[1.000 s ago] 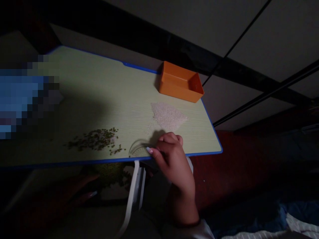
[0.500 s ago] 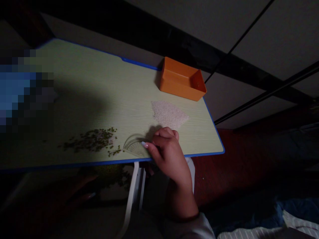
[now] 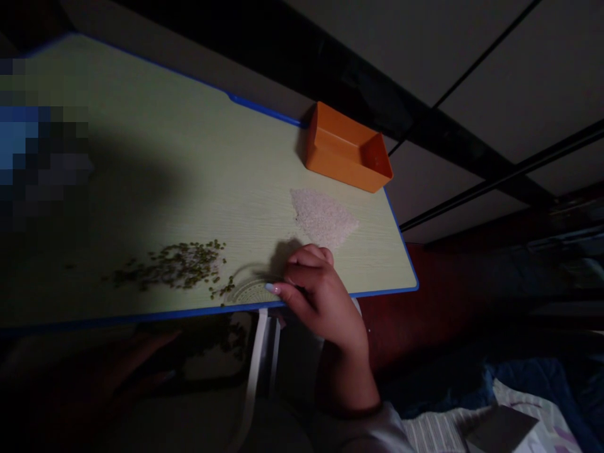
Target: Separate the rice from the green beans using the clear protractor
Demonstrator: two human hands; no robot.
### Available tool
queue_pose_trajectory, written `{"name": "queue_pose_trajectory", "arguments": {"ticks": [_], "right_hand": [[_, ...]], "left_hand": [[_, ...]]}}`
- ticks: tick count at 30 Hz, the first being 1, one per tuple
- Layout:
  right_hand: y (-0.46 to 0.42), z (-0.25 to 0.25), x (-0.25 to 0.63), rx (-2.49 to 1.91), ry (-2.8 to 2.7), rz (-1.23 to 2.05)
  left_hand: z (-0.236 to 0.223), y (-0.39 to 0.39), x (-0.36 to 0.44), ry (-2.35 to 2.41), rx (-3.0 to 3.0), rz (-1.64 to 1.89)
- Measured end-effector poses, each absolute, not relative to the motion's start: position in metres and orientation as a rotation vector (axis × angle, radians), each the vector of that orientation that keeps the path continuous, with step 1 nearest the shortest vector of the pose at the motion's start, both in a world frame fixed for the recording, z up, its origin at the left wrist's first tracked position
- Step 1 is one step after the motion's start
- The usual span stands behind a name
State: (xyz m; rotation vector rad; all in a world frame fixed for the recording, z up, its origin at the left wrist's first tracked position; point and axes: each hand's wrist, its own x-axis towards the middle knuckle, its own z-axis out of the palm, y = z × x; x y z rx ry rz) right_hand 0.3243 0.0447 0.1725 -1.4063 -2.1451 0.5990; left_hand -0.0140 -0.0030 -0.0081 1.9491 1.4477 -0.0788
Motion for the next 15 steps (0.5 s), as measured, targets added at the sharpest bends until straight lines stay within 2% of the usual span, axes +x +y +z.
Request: {"name": "queue_pose_trajectory", "arguments": {"ticks": [15], "right_hand": [[0.025,0.169,0.314,-1.458,-2.025,0.522]], "left_hand": [[-0.034,-0.007,-0.015,1.345,2.182,0.043]]}}
